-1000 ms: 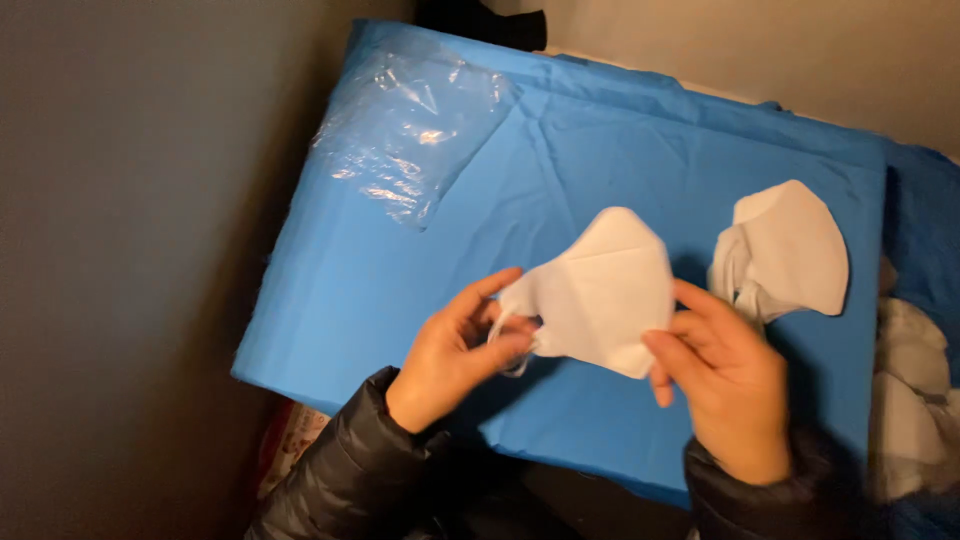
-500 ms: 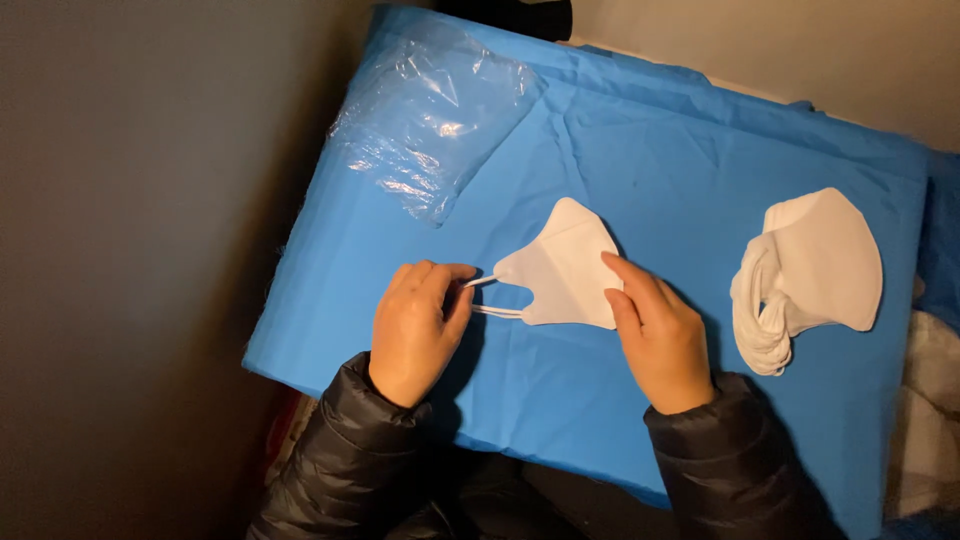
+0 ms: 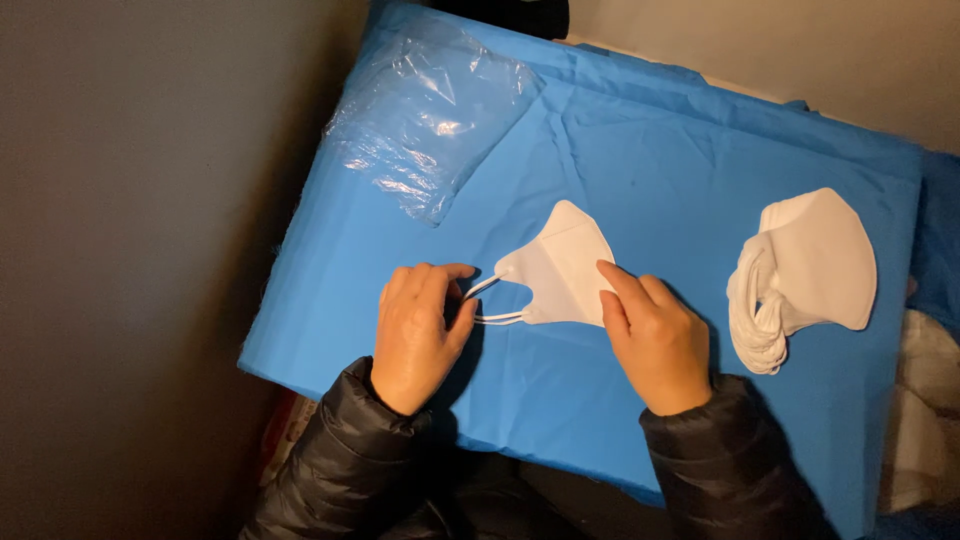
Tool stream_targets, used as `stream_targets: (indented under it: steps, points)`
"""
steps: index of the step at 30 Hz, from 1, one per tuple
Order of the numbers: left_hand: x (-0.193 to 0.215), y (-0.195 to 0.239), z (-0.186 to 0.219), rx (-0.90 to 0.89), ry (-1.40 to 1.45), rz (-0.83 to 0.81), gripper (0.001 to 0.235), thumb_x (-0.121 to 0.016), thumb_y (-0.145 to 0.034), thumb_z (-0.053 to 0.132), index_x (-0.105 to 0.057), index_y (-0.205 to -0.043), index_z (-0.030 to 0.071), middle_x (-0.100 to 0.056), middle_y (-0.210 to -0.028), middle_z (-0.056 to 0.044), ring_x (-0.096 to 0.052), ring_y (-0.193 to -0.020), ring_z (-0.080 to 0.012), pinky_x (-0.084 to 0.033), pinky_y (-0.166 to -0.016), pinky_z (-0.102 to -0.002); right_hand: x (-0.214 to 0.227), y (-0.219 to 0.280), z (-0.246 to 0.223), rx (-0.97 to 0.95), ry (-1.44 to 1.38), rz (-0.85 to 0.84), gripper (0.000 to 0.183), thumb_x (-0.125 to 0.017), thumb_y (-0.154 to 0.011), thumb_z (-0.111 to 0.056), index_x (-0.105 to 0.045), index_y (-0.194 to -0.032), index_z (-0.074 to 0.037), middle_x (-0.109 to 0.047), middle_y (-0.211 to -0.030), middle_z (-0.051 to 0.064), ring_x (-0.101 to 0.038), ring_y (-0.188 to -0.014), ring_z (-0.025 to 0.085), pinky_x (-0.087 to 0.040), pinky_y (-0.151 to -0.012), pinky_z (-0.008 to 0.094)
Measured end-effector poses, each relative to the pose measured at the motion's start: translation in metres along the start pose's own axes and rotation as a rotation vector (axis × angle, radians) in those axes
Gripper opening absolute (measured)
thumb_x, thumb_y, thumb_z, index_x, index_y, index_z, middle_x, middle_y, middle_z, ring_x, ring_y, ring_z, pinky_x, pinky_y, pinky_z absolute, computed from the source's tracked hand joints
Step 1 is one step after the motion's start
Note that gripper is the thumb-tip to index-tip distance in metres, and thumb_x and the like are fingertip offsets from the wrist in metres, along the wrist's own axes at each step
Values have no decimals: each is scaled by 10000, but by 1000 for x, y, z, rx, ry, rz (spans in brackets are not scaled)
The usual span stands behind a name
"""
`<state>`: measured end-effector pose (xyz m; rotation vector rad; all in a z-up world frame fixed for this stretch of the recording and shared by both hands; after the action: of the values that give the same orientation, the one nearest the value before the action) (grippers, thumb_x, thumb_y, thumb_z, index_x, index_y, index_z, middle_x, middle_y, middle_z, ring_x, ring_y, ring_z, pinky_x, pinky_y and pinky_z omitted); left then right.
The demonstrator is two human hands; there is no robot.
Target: Counting out individual white face masks and placing them into a plastic bag for packaging.
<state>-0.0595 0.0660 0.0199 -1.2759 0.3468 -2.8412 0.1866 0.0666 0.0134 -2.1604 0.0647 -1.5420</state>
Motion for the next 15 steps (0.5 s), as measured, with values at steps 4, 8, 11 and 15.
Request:
stream_targets:
  steps: [4,8,11,15]
  points:
    - [0,0,1,4,14,17,287,-784,-852,108,-689,-1123,95,-614,-814,-42,-590,-885,-264,-466,-813,-379,25,-1,12,-99,-183,-12,320,-754,-936,-114,-749,-1253,-158,-629,-747,26,-668,-711,220,-575,-659,328]
    - [6,1,7,-83,49,119,309,-806,-779,77,-679,-1059,49,-589,-859,-38,-535,-799,-207,-464,-793,-328,58,17,65,-218,-157,80,340,-761,-937,79,-747,-1276,72,-635,-858,124,-502,-643,221,-412,-599,337]
    - [4,2,6,-83,58,115,316,-803,-782,76,-675,-1069,49,-595,-881,-37,-538,-811,-208,-454,-804,-335,71,42,123,-296,-50,152,380,-762,-1004,160,-728,-1383,160,-601,-1031,206,-484,-702,241,-416,-638,345]
    - [6,1,8,-98,46,134,285,-795,-785,66,-680,-1045,47,-588,-850,-44,-539,-793,-213,-469,-787,-336,74,63,180,-301,275,185,510,-897,-966,73,-732,-1437,178,-587,-1253,251,-489,-748,238,-482,-706,346]
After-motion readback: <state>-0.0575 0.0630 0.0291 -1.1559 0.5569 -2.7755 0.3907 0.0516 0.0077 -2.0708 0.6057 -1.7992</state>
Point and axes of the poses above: each hand's wrist, its own y-axis away from the middle knuckle, its own x-axis out of the back of the hand, z = x × y, the point moved 5 cm from there along -y, towards the middle knuckle
